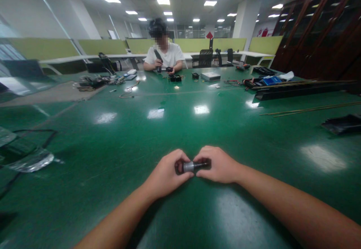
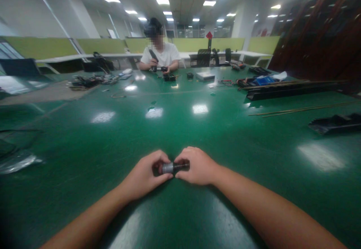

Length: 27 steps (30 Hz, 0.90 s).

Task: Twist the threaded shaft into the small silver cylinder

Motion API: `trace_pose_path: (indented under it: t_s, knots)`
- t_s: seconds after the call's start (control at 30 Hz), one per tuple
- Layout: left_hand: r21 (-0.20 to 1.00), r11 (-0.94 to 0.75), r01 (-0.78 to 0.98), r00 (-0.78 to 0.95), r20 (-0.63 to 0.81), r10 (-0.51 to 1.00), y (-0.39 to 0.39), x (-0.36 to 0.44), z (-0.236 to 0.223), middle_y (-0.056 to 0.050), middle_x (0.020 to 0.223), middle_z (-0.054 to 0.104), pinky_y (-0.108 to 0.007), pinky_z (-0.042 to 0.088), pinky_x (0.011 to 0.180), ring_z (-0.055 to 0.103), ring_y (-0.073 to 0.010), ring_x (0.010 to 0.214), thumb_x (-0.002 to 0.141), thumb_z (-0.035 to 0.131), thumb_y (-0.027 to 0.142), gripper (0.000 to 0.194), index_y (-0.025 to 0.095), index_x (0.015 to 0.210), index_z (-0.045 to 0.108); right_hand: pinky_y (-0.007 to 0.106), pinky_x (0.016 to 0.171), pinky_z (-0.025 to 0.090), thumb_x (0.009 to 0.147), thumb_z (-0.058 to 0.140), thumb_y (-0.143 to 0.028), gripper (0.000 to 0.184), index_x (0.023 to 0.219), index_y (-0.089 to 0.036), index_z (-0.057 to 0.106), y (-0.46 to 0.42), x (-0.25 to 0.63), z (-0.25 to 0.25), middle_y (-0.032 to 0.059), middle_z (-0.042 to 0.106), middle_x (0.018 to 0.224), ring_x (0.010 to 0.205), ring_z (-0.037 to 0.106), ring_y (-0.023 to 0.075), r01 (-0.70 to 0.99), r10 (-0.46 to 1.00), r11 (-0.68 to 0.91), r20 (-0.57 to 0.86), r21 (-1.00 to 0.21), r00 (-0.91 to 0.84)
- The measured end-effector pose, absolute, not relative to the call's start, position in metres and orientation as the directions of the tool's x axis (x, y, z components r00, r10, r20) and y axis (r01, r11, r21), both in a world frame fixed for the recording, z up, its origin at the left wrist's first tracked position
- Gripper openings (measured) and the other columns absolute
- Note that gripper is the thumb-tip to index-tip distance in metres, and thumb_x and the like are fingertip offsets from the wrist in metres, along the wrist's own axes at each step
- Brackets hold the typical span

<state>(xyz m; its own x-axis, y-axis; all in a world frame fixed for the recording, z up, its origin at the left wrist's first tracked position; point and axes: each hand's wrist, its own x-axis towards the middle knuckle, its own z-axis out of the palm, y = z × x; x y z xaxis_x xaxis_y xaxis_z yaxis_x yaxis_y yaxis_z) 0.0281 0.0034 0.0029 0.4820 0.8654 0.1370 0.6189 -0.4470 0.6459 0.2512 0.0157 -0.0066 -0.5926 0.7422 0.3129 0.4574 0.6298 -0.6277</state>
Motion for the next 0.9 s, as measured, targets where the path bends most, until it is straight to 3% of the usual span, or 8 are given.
trace_pose_path:
  t_s: [0.57, 0.77, 0.9]
  knots:
    - [0.665, -0.482, 0.570, 0.511, 0.173, 0.842, 0.003, 0.030, 0.007, 0.000, 0.086, 0.062, -0.026, 0.043, 0.067, 0.057, -0.0151, 0.073, 0.074, 0.069, 0.015, 0.018, 0.019, 0.086, 0.057, 0.027, 0.074, 0.047, 0.067, 0.063, -0.006, 0.031, 0.096, -0.017, 0.065, 0.023, 0.258, -0.010, 0.0011, 0.063, 0.084, 0.076, 0.059, 0.0150, 0.368, 0.709, 0.637, 0.329, -0.677, -0.624]
    - [0.649, -0.443, 0.618, 0.493, 0.119, 0.862, 0.001, 0.031, 0.011, 0.000, 0.077, 0.062, -0.026, 0.043, 0.064, 0.058, -0.0155, 0.070, 0.078, 0.071, 0.028, 0.017, 0.018, 0.087, 0.060, 0.026, 0.073, 0.045, 0.072, 0.064, -0.007, 0.025, 0.094, -0.018, 0.066, 0.022, 0.257, -0.010, 0.0007, 0.064, 0.082, 0.074, 0.058, 0.0145, 0.399, 0.724, 0.629, 0.314, -0.668, -0.614]
    - [0.662, -0.437, 0.609, 0.489, 0.119, 0.864, 0.004, 0.031, 0.012, -0.001, 0.075, 0.063, -0.025, 0.043, 0.064, 0.058, -0.0150, 0.068, 0.088, 0.061, 0.033, 0.017, 0.017, 0.085, 0.062, 0.026, 0.073, 0.045, 0.073, 0.064, -0.008, 0.022, 0.092, -0.018, 0.066, 0.023, 0.256, -0.011, 0.0011, 0.064, 0.081, 0.074, 0.058, 0.0144, 0.402, 0.720, 0.634, 0.315, -0.661, -0.618]
